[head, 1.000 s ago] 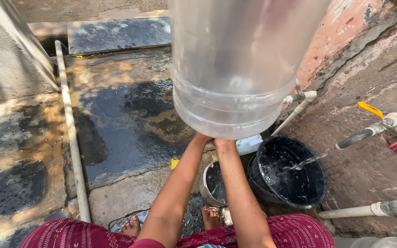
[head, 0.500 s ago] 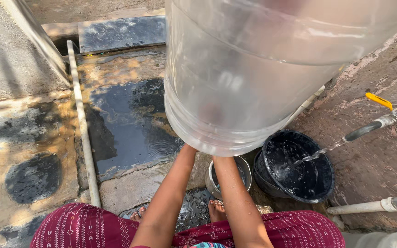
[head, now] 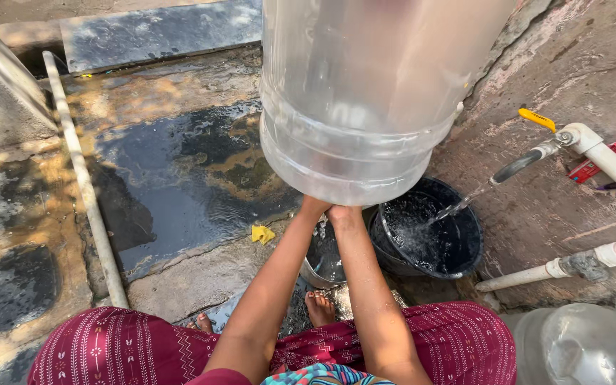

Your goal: The person cleans a large water bottle by pouring water and small pebbles inside, shaking the bottle vigorously, emptying it, and then scrubbing the inside of the neck with a toothbrush.

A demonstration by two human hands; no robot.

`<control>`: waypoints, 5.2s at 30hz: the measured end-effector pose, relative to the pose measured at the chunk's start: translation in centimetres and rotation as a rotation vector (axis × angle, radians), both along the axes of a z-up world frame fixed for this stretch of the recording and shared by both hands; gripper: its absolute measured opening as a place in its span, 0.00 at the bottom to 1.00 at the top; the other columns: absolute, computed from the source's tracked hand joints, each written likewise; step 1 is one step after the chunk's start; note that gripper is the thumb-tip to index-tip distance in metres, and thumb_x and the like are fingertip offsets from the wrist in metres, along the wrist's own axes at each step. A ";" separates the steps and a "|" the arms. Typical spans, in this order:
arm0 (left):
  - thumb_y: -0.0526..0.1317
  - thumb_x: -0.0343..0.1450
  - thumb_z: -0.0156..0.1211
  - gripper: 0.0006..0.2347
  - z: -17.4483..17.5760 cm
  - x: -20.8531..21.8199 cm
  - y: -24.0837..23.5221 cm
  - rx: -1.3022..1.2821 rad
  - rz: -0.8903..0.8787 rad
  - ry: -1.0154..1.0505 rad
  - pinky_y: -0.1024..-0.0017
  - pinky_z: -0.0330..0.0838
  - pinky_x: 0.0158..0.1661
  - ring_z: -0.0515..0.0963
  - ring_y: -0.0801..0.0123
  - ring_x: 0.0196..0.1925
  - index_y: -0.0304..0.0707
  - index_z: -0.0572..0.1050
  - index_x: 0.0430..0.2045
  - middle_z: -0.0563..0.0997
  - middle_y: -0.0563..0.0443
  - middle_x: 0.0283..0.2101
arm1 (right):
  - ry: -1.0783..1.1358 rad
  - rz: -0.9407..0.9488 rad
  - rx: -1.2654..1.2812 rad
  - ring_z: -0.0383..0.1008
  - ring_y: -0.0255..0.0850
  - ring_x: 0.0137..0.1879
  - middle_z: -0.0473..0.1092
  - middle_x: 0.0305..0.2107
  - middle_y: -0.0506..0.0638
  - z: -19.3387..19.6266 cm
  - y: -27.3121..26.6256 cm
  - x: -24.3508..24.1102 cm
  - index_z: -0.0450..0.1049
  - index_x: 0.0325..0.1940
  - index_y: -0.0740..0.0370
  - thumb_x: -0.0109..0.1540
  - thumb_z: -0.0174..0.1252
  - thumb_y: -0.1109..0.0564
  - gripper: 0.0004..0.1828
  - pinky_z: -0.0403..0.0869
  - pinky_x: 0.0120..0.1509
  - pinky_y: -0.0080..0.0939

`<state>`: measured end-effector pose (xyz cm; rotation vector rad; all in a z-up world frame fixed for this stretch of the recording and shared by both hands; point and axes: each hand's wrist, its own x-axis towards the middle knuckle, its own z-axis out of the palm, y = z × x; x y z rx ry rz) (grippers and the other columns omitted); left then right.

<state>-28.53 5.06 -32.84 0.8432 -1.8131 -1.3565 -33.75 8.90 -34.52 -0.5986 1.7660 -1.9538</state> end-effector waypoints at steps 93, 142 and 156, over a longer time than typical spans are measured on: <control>0.48 0.57 0.74 0.22 1.1 0.3 3.2 -0.152 -0.140 -0.060 0.61 0.74 0.49 0.81 0.53 0.48 0.34 0.80 0.39 0.82 0.38 0.42 | -0.039 -0.027 -0.001 0.40 0.61 0.78 0.50 0.73 0.59 2.0 3.9 0.2 0.62 0.71 0.52 0.64 0.52 0.31 0.37 0.39 0.73 0.78; 0.43 0.63 0.76 0.23 2.5 1.8 -0.7 0.376 -0.073 0.723 0.60 0.78 0.54 0.83 0.61 0.50 0.37 0.73 0.48 0.82 0.46 0.48 | 0.900 -0.029 0.997 0.32 0.63 0.83 0.44 0.77 0.59 -4.8 8.7 -7.2 0.60 0.75 0.50 0.64 0.55 0.27 0.42 0.31 0.75 0.82; 0.49 0.61 0.74 0.29 6.7 19.0 -8.4 1.423 0.052 1.572 0.59 0.80 0.58 0.84 0.57 0.50 0.29 0.71 0.50 0.82 0.41 0.46 | 1.119 -0.541 1.209 0.24 0.70 0.83 0.28 0.77 0.78 13.6 13.3 -25.7 0.36 0.81 0.83 0.67 0.60 0.29 0.65 0.31 0.84 0.71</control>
